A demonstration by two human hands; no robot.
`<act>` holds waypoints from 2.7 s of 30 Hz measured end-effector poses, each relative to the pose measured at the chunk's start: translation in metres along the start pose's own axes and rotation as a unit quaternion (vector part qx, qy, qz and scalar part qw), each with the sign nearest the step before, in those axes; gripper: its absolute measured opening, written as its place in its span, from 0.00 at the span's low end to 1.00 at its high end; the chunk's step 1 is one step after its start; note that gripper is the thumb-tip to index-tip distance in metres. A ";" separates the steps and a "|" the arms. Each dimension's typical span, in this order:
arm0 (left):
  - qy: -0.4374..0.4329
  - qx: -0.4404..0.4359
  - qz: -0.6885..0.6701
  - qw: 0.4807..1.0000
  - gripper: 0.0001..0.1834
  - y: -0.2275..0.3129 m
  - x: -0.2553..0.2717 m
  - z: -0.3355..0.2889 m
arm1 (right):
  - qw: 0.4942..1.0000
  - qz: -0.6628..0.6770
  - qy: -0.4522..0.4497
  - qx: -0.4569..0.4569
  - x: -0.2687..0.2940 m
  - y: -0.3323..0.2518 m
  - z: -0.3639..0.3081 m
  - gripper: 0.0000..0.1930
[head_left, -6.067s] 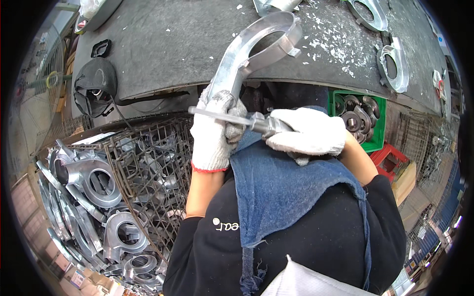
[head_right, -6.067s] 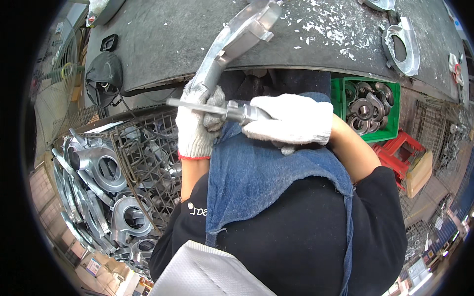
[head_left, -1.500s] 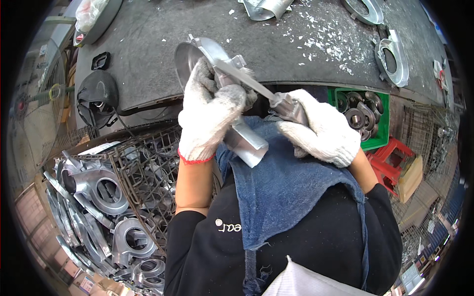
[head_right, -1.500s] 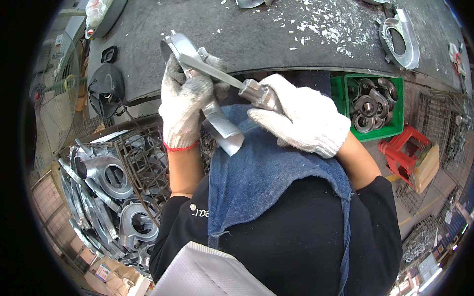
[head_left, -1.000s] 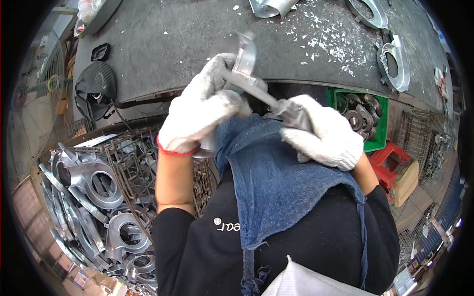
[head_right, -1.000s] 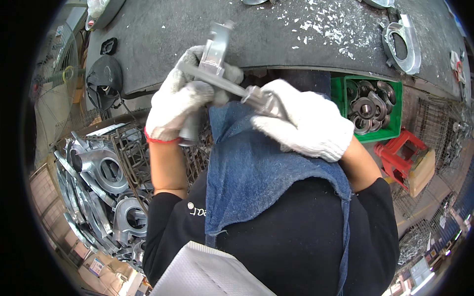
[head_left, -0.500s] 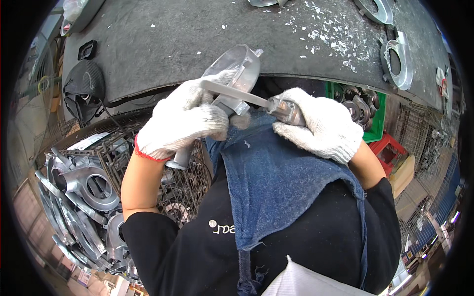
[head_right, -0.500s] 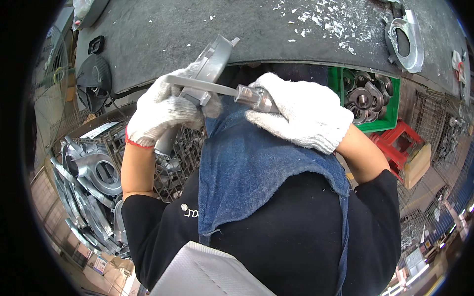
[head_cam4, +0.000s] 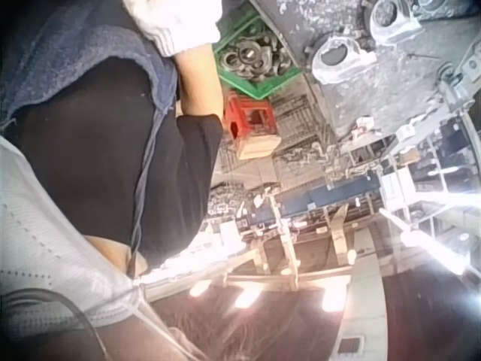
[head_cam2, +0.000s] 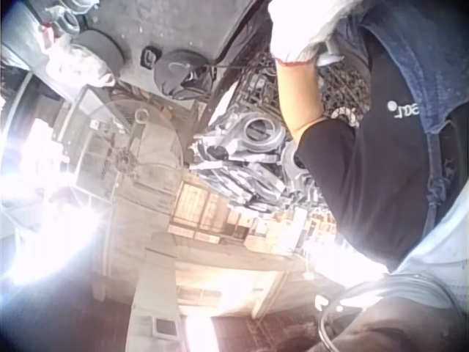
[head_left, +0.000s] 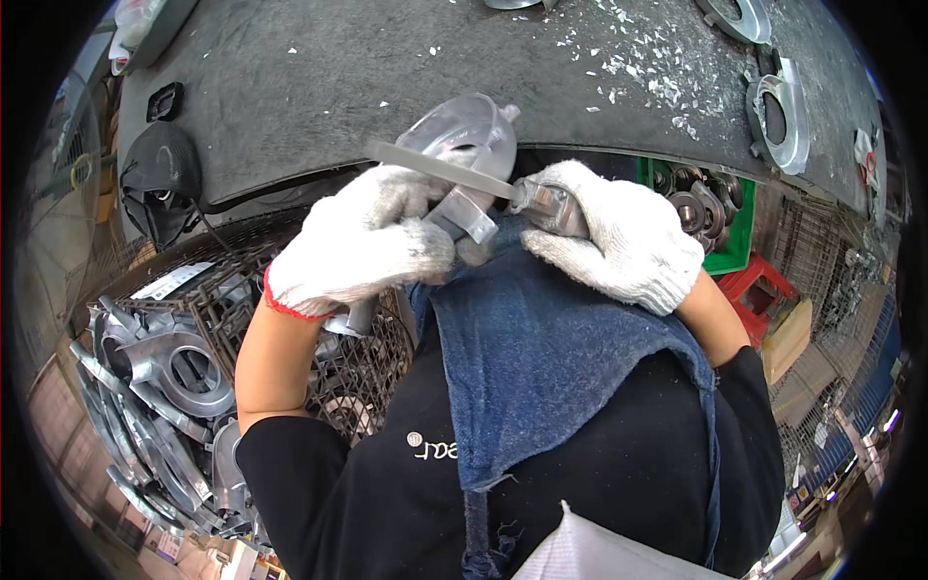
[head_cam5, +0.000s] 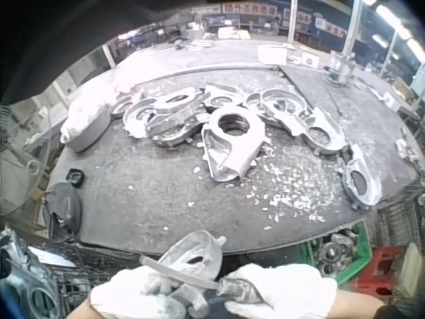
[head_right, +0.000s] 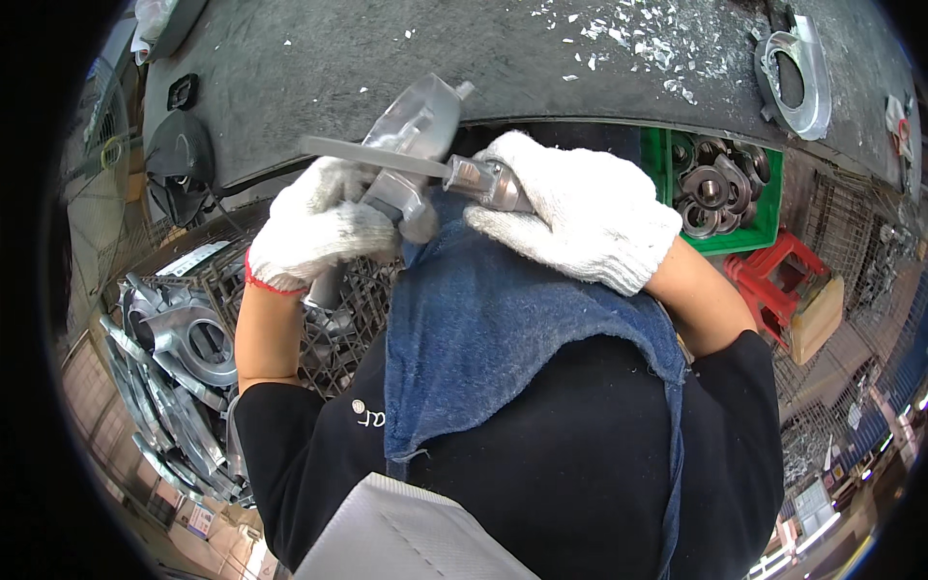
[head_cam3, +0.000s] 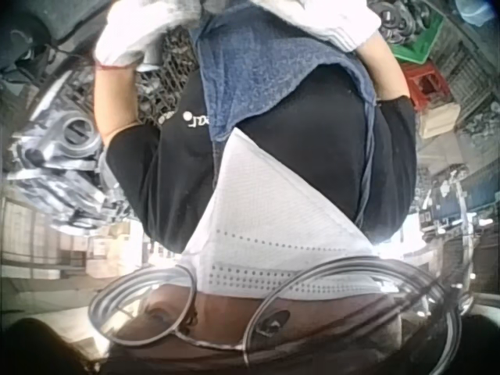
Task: The person files metal casing components using a handheld pneumatic file, running the tool along the interior and exterior edges while turning each part by hand.
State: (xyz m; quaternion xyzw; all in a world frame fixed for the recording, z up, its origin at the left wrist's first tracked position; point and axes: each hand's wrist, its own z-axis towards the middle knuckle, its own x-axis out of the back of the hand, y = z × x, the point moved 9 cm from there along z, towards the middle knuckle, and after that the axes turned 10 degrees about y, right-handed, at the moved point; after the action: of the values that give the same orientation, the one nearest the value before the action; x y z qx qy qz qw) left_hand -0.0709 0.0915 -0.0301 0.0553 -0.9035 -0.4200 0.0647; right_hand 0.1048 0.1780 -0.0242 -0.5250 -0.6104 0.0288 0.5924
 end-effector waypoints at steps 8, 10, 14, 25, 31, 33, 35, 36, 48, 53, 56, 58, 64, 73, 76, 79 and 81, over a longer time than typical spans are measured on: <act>-0.095 0.002 -0.196 0.976 0.42 0.006 -0.014 0.001 | 0.999 0.045 0.012 0.013 0.013 -0.002 -0.023 0.26; -0.086 0.010 -0.183 0.979 0.46 0.004 -0.018 0.005 | 0.998 0.024 0.030 0.044 0.009 -0.007 -0.025 0.26; -0.058 -0.070 -0.050 0.995 0.50 0.012 -0.020 0.005 | 0.998 -0.002 0.014 0.068 0.002 -0.012 -0.025 0.25; 0.030 -0.120 -0.030 0.992 0.37 0.017 -0.011 -0.001 | 0.985 -0.076 0.137 0.071 0.014 -0.015 -0.002 0.33; -0.023 -0.078 0.054 0.995 0.31 0.008 -0.008 0.001 | 0.974 -0.134 0.176 0.058 0.016 -0.017 0.008 0.33; -0.004 -0.097 0.070 0.993 0.30 0.008 -0.007 -0.003 | 0.985 -0.098 0.138 0.044 0.014 -0.017 0.003 0.33; 0.010 -0.089 0.053 0.995 0.31 0.004 -0.006 -0.005 | 0.988 -0.057 0.133 0.052 0.018 -0.020 0.002 0.33; 0.017 -0.086 0.044 0.995 0.31 0.003 -0.005 -0.005 | 0.992 -0.012 0.117 0.052 0.018 -0.021 0.002 0.33; -0.012 -0.028 -0.021 0.999 0.36 -0.012 0.001 -0.006 | 0.978 0.149 -0.131 -0.058 -0.005 -0.005 0.015 0.27; -0.010 -0.090 0.044 0.995 0.38 -0.020 0.009 -0.005 | 0.979 0.145 -0.131 -0.053 -0.018 -0.002 0.016 0.28; -0.012 -0.089 0.060 0.994 0.39 -0.023 0.007 -0.006 | 0.996 -0.053 0.061 0.027 0.000 -0.010 0.016 0.29; -0.001 -0.106 0.082 0.991 0.37 -0.019 0.003 -0.006 | 0.987 -0.082 0.124 0.058 0.005 -0.013 0.016 0.29; 0.006 -0.035 -0.023 0.999 0.33 -0.010 -0.012 -0.006 | 0.989 -0.001 0.144 0.046 0.005 -0.007 0.004 0.30; 0.037 -0.154 0.086 0.984 0.35 -0.010 -0.011 -0.010 | 0.984 -0.001 0.169 0.052 0.011 -0.007 0.001 0.30; 0.018 -0.146 0.101 0.984 0.37 -0.019 -0.009 -0.009 | 0.994 -0.030 0.095 0.050 -0.006 -0.003 0.001 0.27; -0.047 -0.092 -0.029 0.994 0.40 -0.030 -0.020 -0.010 | 0.987 -0.065 0.119 0.086 -0.010 -0.009 0.001 0.27; -0.113 -0.043 -0.199 0.973 0.38 -0.033 -0.035 -0.011 | 0.994 -0.044 0.089 0.045 -0.014 -0.002 0.002 0.27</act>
State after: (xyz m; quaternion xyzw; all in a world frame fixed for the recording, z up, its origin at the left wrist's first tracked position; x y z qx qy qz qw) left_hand -0.0332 0.0678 -0.0505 0.1831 -0.8570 -0.4663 -0.1205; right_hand 0.0987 0.1684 -0.0334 -0.4705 -0.5759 -0.0170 0.6683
